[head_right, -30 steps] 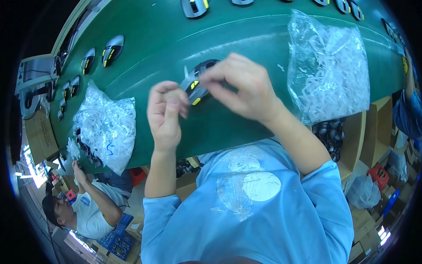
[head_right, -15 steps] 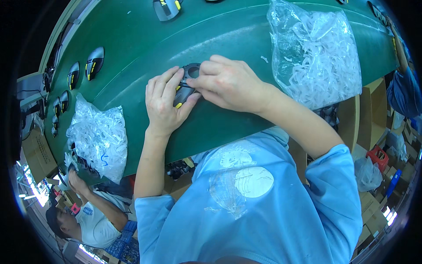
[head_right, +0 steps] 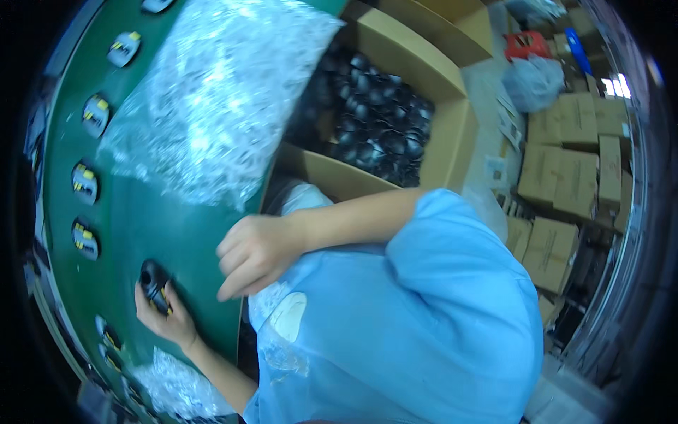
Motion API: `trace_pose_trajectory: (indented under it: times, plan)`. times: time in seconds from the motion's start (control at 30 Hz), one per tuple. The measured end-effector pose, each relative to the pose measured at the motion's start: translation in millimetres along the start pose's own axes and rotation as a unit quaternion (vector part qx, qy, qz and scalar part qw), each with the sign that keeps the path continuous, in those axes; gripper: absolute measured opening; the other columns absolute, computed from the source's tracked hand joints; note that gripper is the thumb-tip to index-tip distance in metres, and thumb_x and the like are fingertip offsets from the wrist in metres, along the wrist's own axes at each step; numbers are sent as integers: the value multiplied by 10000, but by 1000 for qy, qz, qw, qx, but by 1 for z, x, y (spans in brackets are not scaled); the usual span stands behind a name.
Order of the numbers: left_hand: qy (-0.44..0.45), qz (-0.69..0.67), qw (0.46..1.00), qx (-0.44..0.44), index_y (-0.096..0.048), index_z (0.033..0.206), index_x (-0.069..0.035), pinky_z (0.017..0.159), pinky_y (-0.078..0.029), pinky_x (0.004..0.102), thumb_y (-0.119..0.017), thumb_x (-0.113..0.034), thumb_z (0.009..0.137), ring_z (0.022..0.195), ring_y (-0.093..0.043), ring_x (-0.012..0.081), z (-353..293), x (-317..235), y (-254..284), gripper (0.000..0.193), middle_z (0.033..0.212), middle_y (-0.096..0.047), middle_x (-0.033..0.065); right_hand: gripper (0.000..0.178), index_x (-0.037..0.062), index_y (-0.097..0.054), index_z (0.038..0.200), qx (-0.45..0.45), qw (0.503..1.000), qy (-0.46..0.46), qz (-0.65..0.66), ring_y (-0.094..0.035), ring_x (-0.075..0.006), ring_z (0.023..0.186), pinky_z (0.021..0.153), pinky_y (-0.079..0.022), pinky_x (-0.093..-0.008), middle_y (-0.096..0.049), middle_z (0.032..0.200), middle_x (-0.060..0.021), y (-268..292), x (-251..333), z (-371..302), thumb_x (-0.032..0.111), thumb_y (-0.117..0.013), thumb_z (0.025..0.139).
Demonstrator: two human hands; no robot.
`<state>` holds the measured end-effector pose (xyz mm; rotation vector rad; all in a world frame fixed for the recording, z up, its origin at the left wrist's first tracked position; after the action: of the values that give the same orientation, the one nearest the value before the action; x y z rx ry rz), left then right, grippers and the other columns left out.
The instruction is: The person assembles computer mice on a conveyor line by picking up mouse bodies, attaching top covers retrieved from a box onto them by hand, and placing the assembled mice onto the conveyor.
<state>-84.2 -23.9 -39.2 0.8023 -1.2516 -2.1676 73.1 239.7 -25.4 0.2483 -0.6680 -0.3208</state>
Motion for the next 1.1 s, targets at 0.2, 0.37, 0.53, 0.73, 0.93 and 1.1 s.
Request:
trace_pose_trajectory:
  times: [0.2, 0.37, 0.53, 0.73, 0.93, 1.1]
  plan:
    - [-17, -12, 1000, 8, -602, 1505, 27, 1089, -495, 476, -821, -210, 1008, 1262, -635, 381, 11, 5, -5, 593, 1423, -673, 207, 246, 59, -828, 1093, -86, 761, -600, -232, -790, -349, 940, 841, -622, -447, -814, 1012, -143, 177, -71, -234, 263, -747, 982]
    - [-9, 24, 999, 38, -587, 1508, 45, 1093, -478, 483, -799, -181, 1013, 1252, -617, 392, 12, 0, -7, 584, 1443, -666, 197, 359, 123, -810, 1232, 26, 666, -696, -267, -791, -380, 975, 900, -621, -481, -814, 1009, -187, 195, -127, -339, 379, -753, 987]
    - [23, -8, 998, 51, -545, 1545, 47, 1108, -470, 474, -819, -197, 999, 1271, -611, 379, 9, 6, -10, 658, 1471, -639, 204, 363, 97, -789, 1158, 96, 567, -732, -364, -780, -403, 971, 900, -612, -523, -799, 990, -206, 204, -149, -372, 406, -760, 970]
    - [56, -50, 992, 105, -577, 1529, 0, 1172, -401, 470, -858, -200, 919, 1317, -556, 382, 14, -12, -2, 700, 1432, -633, 187, 336, 58, -693, 1354, -184, 745, -580, -275, -716, -136, 837, 764, -574, -318, -749, 942, -73, 247, -50, -237, 145, -744, 1033]
    - [-25, -54, 990, 125, -686, 1404, -85, 1179, -353, 505, -941, -367, 786, 1336, -538, 389, 38, -69, -24, 726, 1465, -659, 129, 351, 31, -684, 1368, -232, 883, -396, 98, -687, -110, 959, 818, -560, -250, -746, 1160, -73, 140, -17, -42, -33, -688, 1023]
    - [-13, -42, 995, 90, -727, 1373, -118, 1122, -377, 505, -947, -431, 762, 1257, -553, 347, 32, -69, -21, 720, 1429, -679, 70, 260, 92, -780, 1256, 48, 903, -407, 130, -719, -120, 857, 731, -540, -277, -793, 1035, -60, 14, -71, 52, 74, -772, 997]
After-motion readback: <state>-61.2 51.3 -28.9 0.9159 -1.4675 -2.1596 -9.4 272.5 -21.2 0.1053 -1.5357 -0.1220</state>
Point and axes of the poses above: each hand's wrist, its own z-axis towards the middle knuckle, its own y-axis out of the back of the hand, x = y × z, the point moved 6 cm from there along z, towards the middle knuckle
